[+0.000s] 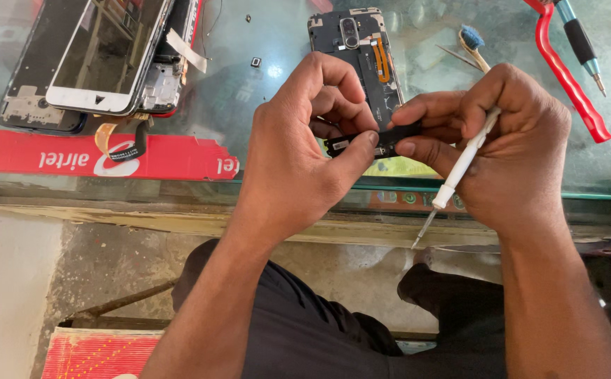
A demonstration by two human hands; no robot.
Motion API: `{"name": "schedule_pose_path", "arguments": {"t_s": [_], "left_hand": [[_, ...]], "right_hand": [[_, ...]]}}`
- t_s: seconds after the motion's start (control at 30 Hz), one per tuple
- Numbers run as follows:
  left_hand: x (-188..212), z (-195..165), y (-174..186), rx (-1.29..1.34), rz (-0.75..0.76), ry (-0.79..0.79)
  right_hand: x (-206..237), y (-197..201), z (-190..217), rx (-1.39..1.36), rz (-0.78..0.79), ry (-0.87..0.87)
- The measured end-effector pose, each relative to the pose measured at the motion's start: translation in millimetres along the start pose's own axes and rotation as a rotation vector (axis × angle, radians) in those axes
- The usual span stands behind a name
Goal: The person pries open the back cover of a Xiaomi smartphone on a glass counter, working a white pry tool around the edge of the housing to separate it from the frame. They then lift the cover away, handle the exposed battery and internal components, and hold the opened phone up.
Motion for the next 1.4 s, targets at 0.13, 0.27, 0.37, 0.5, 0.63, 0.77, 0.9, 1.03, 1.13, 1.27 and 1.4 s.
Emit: {"name": "schedule_pose_path", "arguments": {"t_s": [0.13, 0.27, 0.37, 0.5, 0.63, 0.77, 0.9, 1.03, 1.13, 1.27, 1.4], "left_hand": [[-1, 0, -2, -0.015, -0.015, 0.056], [-1, -2, 1, -0.011, -0.022, 0.049], [-1, -4, 5, -0.017, -0.014, 0.020], [1, -9, 12, -0.072, 0.001, -0.055], [4, -12, 17, -0.069, -0.030, -0.099], [5, -11, 18, -0.069, -0.083, -0.122], [4, -4, 21, -0.112, -0.110, -0.070], [2, -9, 25, -0.207, -0.104, -0.136], [1, -7, 26, -0.220, -0.080, -0.075], [7, -13, 25, -0.328, -0.082, -0.134], [10, -15, 26, -0.381, -0.061, -0.156]], "right_hand": [[0, -2, 2, -0.011, 0.005, 0.010], [0, -1, 1, -0.029, -0.020, -0.012], [0, -1, 3, -0.019, -0.022, 0.008], [0, -1, 5, -0.018, -0.035, 0.028], [0, 1, 3, -0.064, -0.074, 0.000], [1, 3, 5, -0.023, -0.110, 0.022], [1, 4, 4, -0.042, -0.113, -0.004], [3, 4, -4, -0.017, -0.116, -0.133], [4, 0, -2, 0.128, -0.057, -0.105], [5, -3, -1, 0.150, -0.031, -0.083], [7, -5, -1, 0.181, -0.019, -0.092]]}}
Point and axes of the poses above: each hand's wrist, its own x-axis away from the middle knuckle, its own y-axis out of the back of the hand, z = x × y, the point moved 6 cm from there along -x, towards the middle knuckle, and after that the axes turned 3 degrees about -z, right-handed, at the moved point
